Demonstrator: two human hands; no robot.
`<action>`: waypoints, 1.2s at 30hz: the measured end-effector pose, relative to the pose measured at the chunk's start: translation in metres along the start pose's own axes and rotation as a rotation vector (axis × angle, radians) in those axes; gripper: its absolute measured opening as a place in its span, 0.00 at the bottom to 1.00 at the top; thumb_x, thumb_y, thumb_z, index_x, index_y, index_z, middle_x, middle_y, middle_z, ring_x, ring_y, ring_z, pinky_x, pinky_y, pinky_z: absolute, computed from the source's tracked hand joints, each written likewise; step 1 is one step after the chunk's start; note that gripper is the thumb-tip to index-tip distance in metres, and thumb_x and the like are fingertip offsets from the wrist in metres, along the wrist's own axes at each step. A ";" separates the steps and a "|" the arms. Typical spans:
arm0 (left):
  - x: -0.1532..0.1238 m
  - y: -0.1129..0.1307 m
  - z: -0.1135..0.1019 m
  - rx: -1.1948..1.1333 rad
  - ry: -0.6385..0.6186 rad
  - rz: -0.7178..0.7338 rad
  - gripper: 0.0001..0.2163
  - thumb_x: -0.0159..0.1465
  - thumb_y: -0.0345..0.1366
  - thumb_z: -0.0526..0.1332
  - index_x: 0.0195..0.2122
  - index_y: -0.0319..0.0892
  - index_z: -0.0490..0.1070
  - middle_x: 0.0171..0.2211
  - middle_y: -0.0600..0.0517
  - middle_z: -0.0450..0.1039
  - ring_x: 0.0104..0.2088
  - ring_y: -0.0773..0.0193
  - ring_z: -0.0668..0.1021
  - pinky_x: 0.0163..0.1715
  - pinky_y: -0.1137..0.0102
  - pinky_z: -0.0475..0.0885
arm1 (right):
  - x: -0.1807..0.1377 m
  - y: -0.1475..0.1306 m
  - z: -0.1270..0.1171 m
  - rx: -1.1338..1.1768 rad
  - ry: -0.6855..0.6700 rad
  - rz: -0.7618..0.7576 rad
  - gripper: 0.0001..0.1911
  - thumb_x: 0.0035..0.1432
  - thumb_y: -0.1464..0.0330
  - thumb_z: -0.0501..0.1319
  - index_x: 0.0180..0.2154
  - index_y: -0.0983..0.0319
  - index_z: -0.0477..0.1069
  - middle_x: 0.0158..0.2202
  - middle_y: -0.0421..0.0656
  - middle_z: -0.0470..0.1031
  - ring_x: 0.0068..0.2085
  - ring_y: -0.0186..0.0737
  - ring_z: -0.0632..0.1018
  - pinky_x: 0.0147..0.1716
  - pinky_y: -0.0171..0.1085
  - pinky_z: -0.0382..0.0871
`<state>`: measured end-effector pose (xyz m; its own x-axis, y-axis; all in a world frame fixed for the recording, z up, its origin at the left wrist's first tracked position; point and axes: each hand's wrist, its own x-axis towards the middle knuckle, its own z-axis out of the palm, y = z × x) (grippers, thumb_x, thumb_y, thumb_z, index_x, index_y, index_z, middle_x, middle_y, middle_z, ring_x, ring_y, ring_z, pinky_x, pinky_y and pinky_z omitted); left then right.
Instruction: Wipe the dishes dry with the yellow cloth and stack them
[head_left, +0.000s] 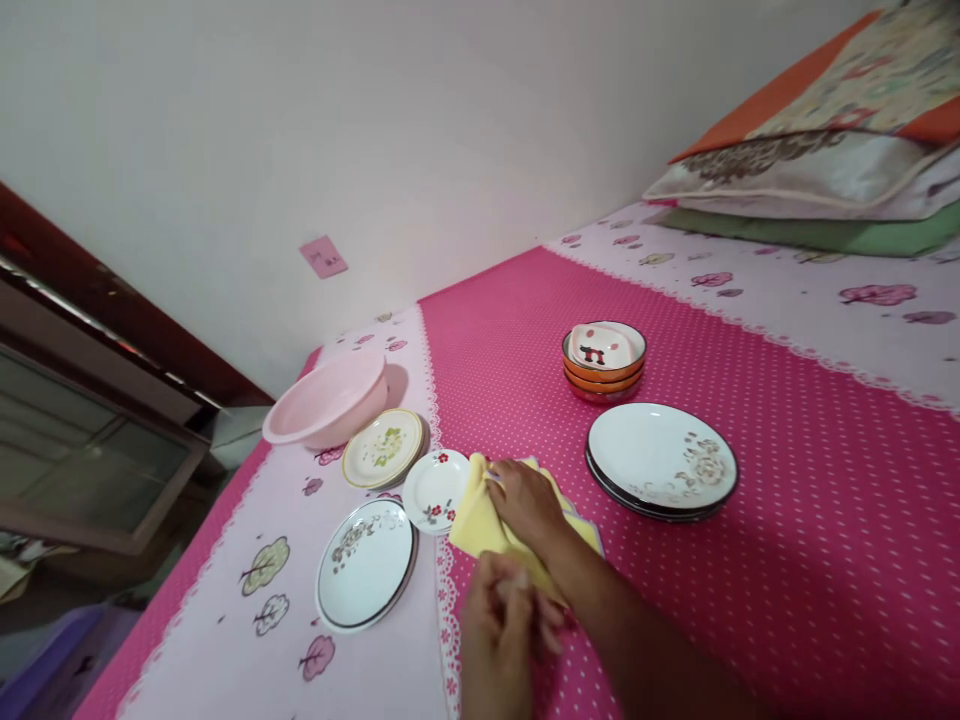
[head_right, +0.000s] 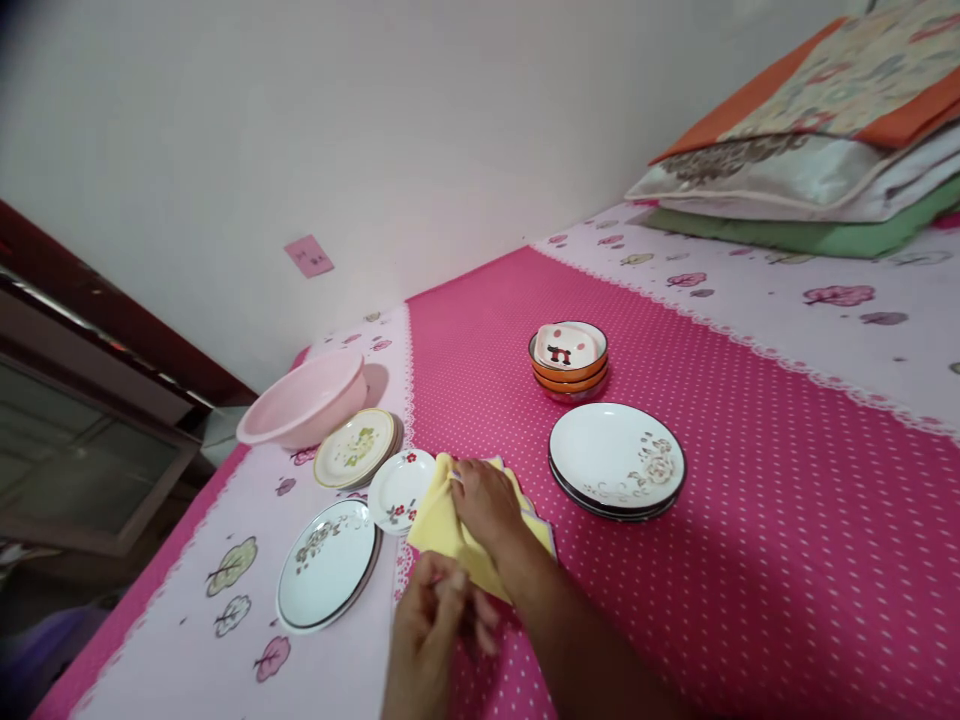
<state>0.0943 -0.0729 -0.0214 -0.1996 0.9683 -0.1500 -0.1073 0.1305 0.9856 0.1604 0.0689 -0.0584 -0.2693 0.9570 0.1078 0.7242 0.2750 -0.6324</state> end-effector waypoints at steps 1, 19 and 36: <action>-0.001 0.001 -0.024 0.037 0.066 0.023 0.21 0.62 0.56 0.67 0.31 0.44 0.67 0.22 0.53 0.76 0.17 0.68 0.73 0.20 0.73 0.64 | 0.001 0.001 0.003 0.000 0.013 0.007 0.14 0.72 0.64 0.57 0.54 0.64 0.73 0.52 0.49 0.78 0.52 0.46 0.78 0.54 0.46 0.70; 0.034 0.014 -0.242 1.116 0.678 -0.319 0.23 0.54 0.65 0.60 0.26 0.48 0.68 0.23 0.45 0.77 0.30 0.43 0.79 0.32 0.58 0.68 | 0.002 0.007 0.012 -0.004 0.081 0.003 0.13 0.71 0.66 0.55 0.50 0.61 0.75 0.49 0.49 0.81 0.50 0.46 0.79 0.47 0.39 0.64; 0.036 0.001 -0.259 1.107 0.663 -0.290 0.19 0.58 0.58 0.53 0.20 0.50 0.63 0.18 0.47 0.72 0.26 0.49 0.75 0.29 0.61 0.66 | 0.005 0.009 0.015 -0.003 0.078 0.006 0.13 0.71 0.66 0.55 0.51 0.61 0.74 0.51 0.48 0.81 0.50 0.45 0.79 0.47 0.40 0.65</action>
<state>-0.1652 -0.0931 -0.0461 -0.7741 0.6300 -0.0622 0.5570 0.7244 0.4063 0.1558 0.0750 -0.0750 -0.2150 0.9629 0.1633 0.7278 0.2695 -0.6306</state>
